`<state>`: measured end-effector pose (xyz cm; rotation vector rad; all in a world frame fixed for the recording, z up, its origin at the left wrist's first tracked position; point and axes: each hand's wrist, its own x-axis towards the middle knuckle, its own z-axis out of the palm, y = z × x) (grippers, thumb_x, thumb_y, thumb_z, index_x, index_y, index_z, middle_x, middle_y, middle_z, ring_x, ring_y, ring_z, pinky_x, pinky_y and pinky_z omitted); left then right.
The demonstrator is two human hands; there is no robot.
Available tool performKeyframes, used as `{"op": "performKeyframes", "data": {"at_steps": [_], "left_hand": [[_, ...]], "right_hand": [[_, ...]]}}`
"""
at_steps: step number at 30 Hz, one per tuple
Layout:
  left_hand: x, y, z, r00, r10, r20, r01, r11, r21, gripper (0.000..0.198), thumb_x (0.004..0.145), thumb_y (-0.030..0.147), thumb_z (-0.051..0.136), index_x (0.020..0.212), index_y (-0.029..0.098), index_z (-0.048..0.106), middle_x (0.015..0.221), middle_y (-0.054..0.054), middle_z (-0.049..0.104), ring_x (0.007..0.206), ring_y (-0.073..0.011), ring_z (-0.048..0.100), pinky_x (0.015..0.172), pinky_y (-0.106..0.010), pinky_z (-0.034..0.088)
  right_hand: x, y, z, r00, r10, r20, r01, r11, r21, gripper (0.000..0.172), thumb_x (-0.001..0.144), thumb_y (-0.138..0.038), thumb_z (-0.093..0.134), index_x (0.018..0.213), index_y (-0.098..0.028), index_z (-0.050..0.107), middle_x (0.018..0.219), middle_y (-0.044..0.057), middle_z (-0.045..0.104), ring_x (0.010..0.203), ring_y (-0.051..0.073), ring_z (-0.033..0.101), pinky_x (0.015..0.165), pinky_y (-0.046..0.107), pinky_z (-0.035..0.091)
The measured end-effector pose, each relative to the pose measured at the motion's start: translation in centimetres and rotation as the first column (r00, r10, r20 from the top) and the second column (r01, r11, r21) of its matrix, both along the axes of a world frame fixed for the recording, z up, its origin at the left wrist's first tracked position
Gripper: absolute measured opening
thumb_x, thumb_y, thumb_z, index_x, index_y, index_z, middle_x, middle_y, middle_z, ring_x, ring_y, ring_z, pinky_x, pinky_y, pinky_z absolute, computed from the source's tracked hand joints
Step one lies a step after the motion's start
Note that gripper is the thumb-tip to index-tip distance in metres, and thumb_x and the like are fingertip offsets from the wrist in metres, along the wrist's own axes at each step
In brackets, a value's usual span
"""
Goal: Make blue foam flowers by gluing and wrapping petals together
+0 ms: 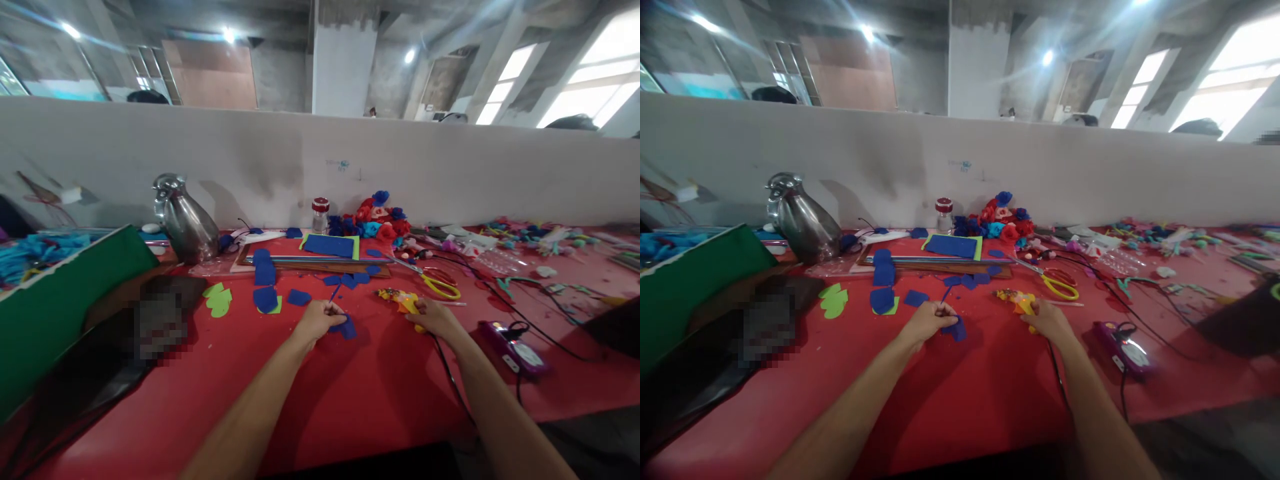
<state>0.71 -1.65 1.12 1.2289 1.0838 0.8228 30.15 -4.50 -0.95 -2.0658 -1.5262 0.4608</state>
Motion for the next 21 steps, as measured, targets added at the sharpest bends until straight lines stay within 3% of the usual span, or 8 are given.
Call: {"op": "performKeyframes", "data": {"at_steps": [3, 6, 11, 13, 16, 21], "left_hand": [[-0.1, -0.1, 0.1, 0.998, -0.042, -0.045, 0.041, 0.999, -0.017, 0.017, 0.051, 0.019, 0.077, 0.056, 0.015, 0.061, 0.051, 0.003, 0.057, 0.051, -0.0092, 0.049, 0.058, -0.024, 0.04], [-0.1, 0.0, 0.0, 0.994, -0.073, -0.082, 0.069, 0.997, -0.043, 0.015, 0.053, 0.018, 0.074, 0.057, 0.016, 0.06, 0.051, 0.003, 0.057, 0.052, -0.0097, 0.049, 0.06, -0.025, 0.039], [0.1, 0.3, -0.4, 0.991, 0.012, -0.132, -0.016, 1.0, -0.025, 0.015, 0.053, 0.018, 0.075, 0.053, 0.017, 0.06, 0.052, 0.002, 0.057, 0.054, -0.0105, 0.048, 0.062, -0.027, 0.039], [0.1, 0.4, -0.5, 0.985, 0.073, -0.154, -0.075, 0.997, -0.005, 0.012, 0.055, 0.017, 0.073, 0.053, 0.017, 0.061, 0.055, 0.001, 0.058, 0.055, -0.011, 0.049, 0.064, -0.028, 0.039], [0.0, 0.6, -0.5, 0.97, 0.142, -0.196, -0.143, 0.99, 0.012, 0.012, 0.056, 0.016, 0.072, 0.052, 0.017, 0.061, 0.054, 0.001, 0.058, 0.055, -0.0109, 0.048, 0.064, -0.028, 0.039], [0.1, 0.9, -1.0, 0.966, 0.095, -0.239, -0.083, 0.995, 0.061, 0.011, 0.057, 0.019, 0.072, 0.053, 0.016, 0.062, 0.052, 0.001, 0.057, 0.054, -0.0111, 0.047, 0.06, -0.027, 0.038]], "right_hand": [[-1.1, 0.2, 0.9, 0.993, -0.064, -0.102, 0.051, 0.991, -0.121, 0.018, 0.062, -0.028, 0.06, 0.053, -0.021, 0.046, 0.039, -0.006, 0.045, 0.04, 0.011, 0.044, 0.042, 0.023, 0.027], [-2.3, -0.2, 1.7, 0.966, -0.075, -0.248, 0.047, 0.992, -0.12, 0.014, 0.063, -0.029, 0.058, 0.06, -0.02, 0.048, 0.045, -0.006, 0.048, 0.043, 0.009, 0.045, 0.043, 0.022, 0.031], [-4.4, -2.3, 3.0, 0.728, -0.091, -0.68, 0.075, 0.996, -0.052, 0.023, 0.056, -0.024, 0.063, 0.073, -0.021, 0.047, 0.066, 0.001, 0.062, 0.056, 0.013, 0.057, 0.055, 0.027, 0.046], [-5.2, -3.4, 3.8, 0.729, -0.051, -0.682, 0.042, 0.999, -0.03, 0.03, 0.057, -0.029, 0.067, 0.079, -0.021, 0.048, 0.073, 0.002, 0.064, 0.059, 0.014, 0.058, 0.058, 0.028, 0.047], [-6.1, -5.1, 4.7, 0.804, 0.064, -0.591, -0.063, 0.998, 0.022, 0.038, 0.059, -0.041, 0.071, 0.085, -0.02, 0.051, 0.065, -0.001, 0.059, 0.055, 0.013, 0.053, 0.053, 0.027, 0.044], [-7.4, -7.3, 5.1, 0.848, 0.15, -0.507, -0.199, 0.979, -0.042, 0.043, 0.067, -0.061, 0.062, 0.063, -0.02, 0.05, 0.048, -0.003, 0.047, 0.047, 0.01, 0.043, 0.049, 0.026, 0.037]]}}
